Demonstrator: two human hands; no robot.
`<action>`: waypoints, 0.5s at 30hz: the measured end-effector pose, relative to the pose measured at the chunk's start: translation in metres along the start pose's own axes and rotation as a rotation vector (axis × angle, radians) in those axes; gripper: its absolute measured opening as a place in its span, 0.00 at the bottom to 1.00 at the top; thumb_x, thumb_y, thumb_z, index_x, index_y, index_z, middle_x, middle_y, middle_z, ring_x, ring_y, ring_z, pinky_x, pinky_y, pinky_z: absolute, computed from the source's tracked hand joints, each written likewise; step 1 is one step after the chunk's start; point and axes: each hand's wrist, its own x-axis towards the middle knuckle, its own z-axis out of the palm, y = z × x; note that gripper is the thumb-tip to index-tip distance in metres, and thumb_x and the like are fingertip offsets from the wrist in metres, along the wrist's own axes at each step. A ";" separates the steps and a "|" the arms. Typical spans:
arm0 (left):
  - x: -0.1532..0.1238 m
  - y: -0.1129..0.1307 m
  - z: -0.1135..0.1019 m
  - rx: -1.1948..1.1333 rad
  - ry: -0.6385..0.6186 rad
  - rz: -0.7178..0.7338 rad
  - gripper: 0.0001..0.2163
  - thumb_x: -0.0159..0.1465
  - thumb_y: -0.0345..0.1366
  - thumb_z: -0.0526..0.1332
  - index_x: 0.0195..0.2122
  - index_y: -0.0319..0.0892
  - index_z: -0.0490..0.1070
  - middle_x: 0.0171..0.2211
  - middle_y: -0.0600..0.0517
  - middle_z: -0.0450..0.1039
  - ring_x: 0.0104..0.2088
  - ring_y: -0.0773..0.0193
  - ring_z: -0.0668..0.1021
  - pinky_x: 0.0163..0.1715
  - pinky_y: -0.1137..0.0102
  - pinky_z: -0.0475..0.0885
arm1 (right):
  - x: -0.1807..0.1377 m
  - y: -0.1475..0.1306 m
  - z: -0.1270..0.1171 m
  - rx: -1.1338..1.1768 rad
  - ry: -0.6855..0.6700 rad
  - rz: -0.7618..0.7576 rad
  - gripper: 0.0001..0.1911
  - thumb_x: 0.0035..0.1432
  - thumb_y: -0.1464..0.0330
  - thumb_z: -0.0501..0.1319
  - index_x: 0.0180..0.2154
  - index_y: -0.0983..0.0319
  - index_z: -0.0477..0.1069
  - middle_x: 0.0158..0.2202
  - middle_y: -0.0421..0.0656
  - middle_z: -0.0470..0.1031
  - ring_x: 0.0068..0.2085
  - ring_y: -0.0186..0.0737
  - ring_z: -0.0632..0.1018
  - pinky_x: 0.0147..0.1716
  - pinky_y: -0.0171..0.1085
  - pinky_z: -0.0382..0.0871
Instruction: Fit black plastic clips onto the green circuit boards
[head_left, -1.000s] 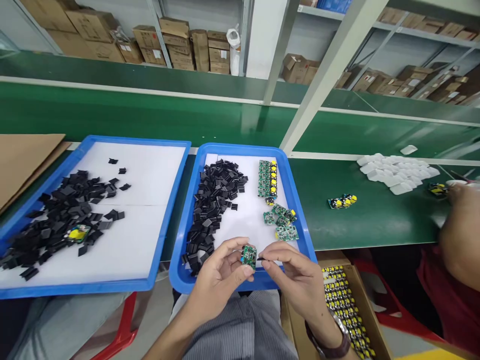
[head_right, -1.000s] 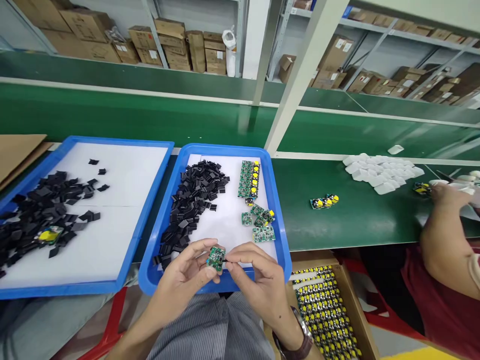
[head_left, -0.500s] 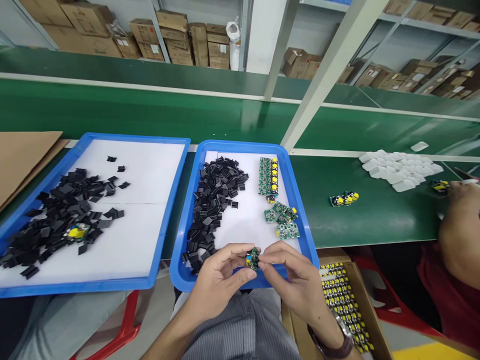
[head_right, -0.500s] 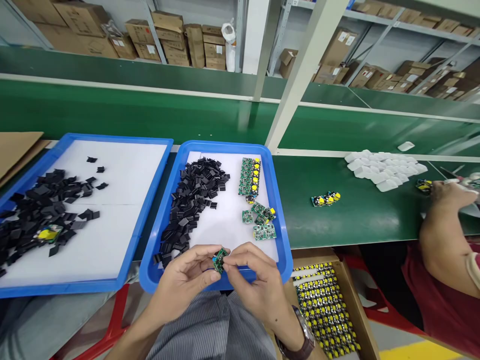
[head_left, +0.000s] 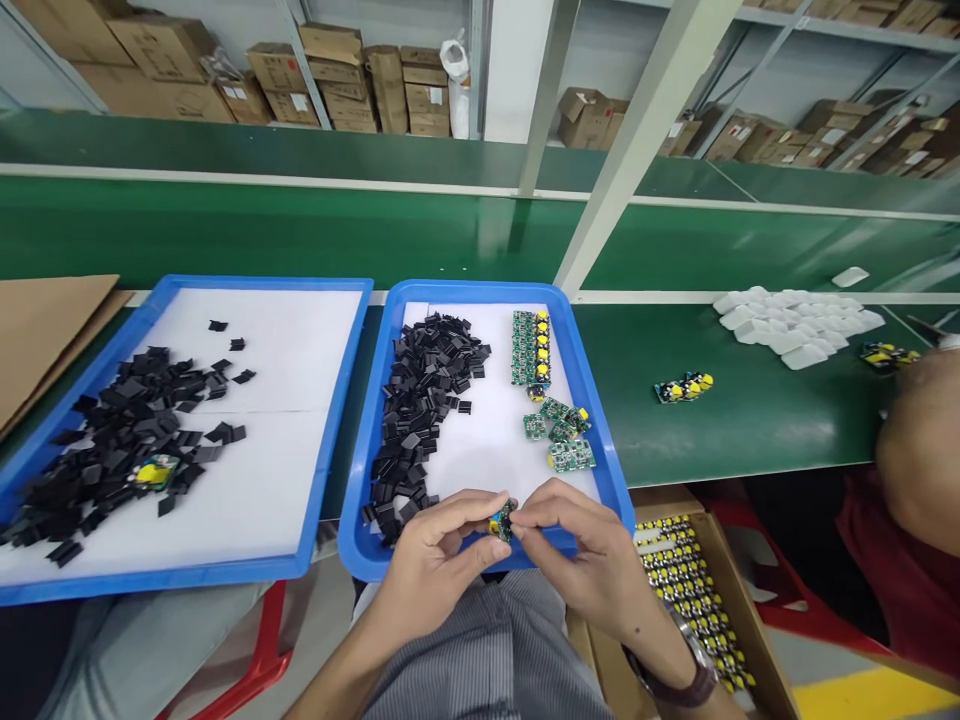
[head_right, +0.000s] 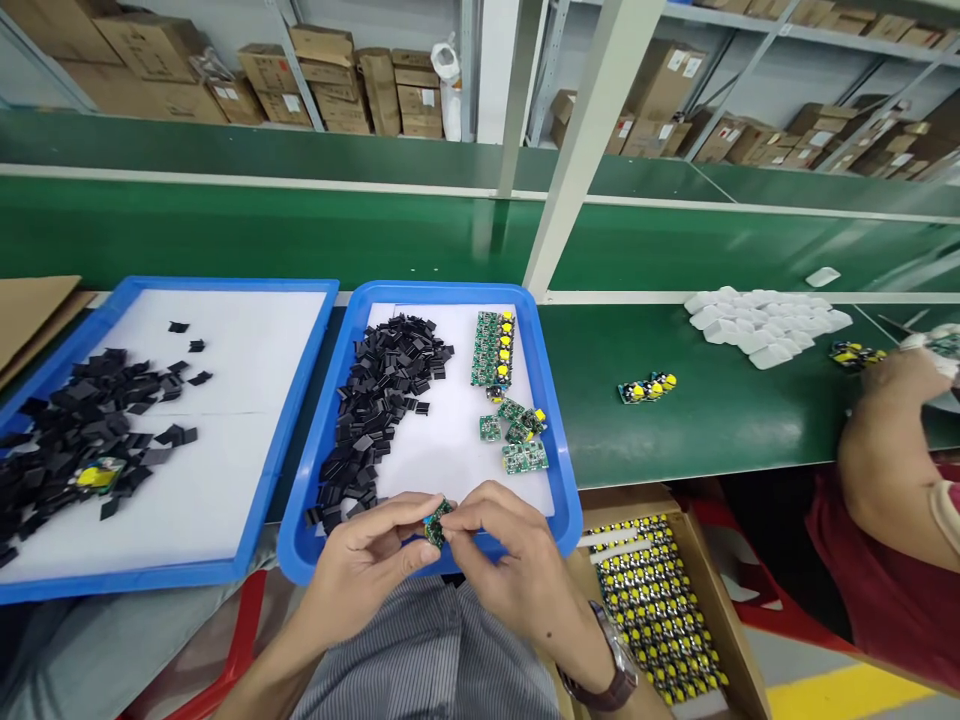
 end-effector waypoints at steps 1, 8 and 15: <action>0.000 0.000 0.000 -0.008 -0.003 -0.012 0.16 0.64 0.32 0.72 0.53 0.54 0.83 0.48 0.50 0.82 0.48 0.60 0.83 0.50 0.69 0.79 | 0.000 0.001 -0.001 0.008 -0.020 -0.007 0.10 0.66 0.76 0.64 0.43 0.56 0.80 0.36 0.41 0.79 0.36 0.37 0.80 0.35 0.36 0.73; 0.005 0.001 0.000 0.165 -0.053 0.108 0.16 0.67 0.31 0.69 0.55 0.52 0.81 0.46 0.49 0.81 0.47 0.61 0.82 0.48 0.69 0.78 | 0.003 0.006 -0.001 -0.028 -0.001 0.006 0.08 0.66 0.76 0.63 0.40 0.58 0.79 0.32 0.40 0.75 0.33 0.36 0.76 0.32 0.36 0.69; 0.002 -0.003 0.004 0.318 0.006 0.119 0.21 0.67 0.31 0.68 0.60 0.54 0.76 0.59 0.47 0.75 0.57 0.56 0.79 0.52 0.65 0.79 | 0.003 0.013 0.006 0.148 0.078 0.158 0.06 0.65 0.71 0.68 0.43 0.56 0.82 0.34 0.40 0.80 0.35 0.37 0.80 0.35 0.35 0.76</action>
